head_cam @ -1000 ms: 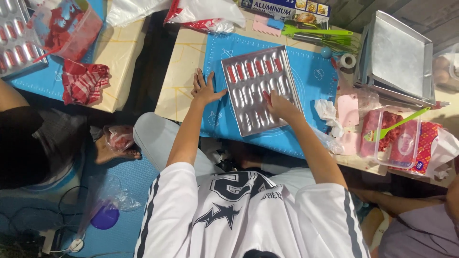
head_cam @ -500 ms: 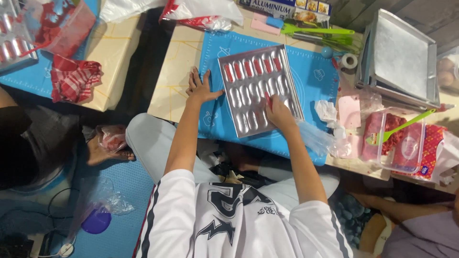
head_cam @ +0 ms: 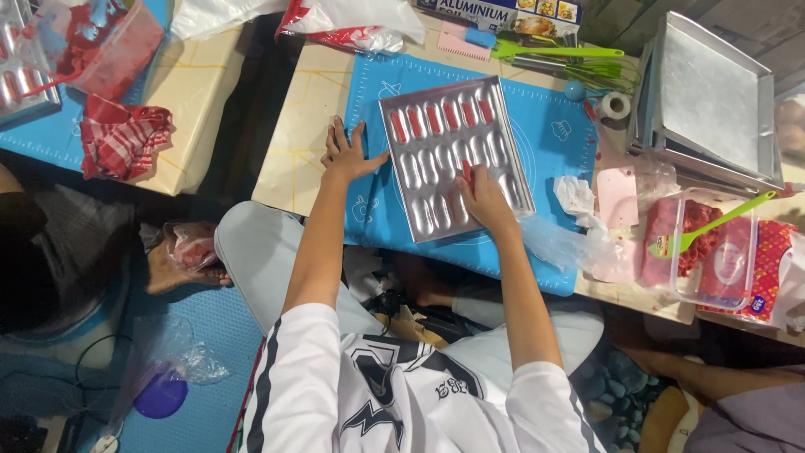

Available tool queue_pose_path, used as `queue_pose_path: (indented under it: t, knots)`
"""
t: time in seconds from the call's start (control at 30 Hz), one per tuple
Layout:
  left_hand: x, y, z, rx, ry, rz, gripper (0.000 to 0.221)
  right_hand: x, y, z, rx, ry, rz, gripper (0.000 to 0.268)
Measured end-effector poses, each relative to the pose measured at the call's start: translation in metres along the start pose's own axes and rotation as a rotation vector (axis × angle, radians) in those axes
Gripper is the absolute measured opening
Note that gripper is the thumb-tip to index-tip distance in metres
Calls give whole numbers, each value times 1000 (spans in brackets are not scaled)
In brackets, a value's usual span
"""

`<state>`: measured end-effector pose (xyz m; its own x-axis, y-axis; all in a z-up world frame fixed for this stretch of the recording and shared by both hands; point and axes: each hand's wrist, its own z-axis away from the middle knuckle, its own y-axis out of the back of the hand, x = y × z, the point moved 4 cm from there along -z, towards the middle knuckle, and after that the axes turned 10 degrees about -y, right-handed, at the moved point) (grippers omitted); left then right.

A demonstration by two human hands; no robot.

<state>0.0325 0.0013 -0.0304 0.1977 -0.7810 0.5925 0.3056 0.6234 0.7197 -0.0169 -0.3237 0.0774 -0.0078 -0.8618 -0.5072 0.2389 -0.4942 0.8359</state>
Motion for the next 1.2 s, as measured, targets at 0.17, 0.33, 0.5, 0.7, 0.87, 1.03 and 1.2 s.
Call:
queue_pose_path:
  t: [0.17,0.33,0.5,0.7,0.87,1.03,1.2]
  knots:
    - [0,1,0,-7,3,-2,125,-2,5,-14,-9,46,36,39]
    - [2,2,-1,-26,1,-27,130,-33,30,-12,-32,91,59,44]
    - [3,5,2,-47,-19,-17,132,-42,21,-29,-100,153,233,47]
    - [-3,2,-3,-48,-43,-10,138,-41,2,-55,-163,178,420,57]
    - [-2,4,0,-48,-52,5,136,-46,-3,-67,-194,170,433,58]
    - [-2,0,-3,-33,-49,-11,133,-34,-5,-70,-210,169,439,61]
    - [-9,-1,-10,-32,-45,-1,131,-82,47,-4,-360,227,445,54]
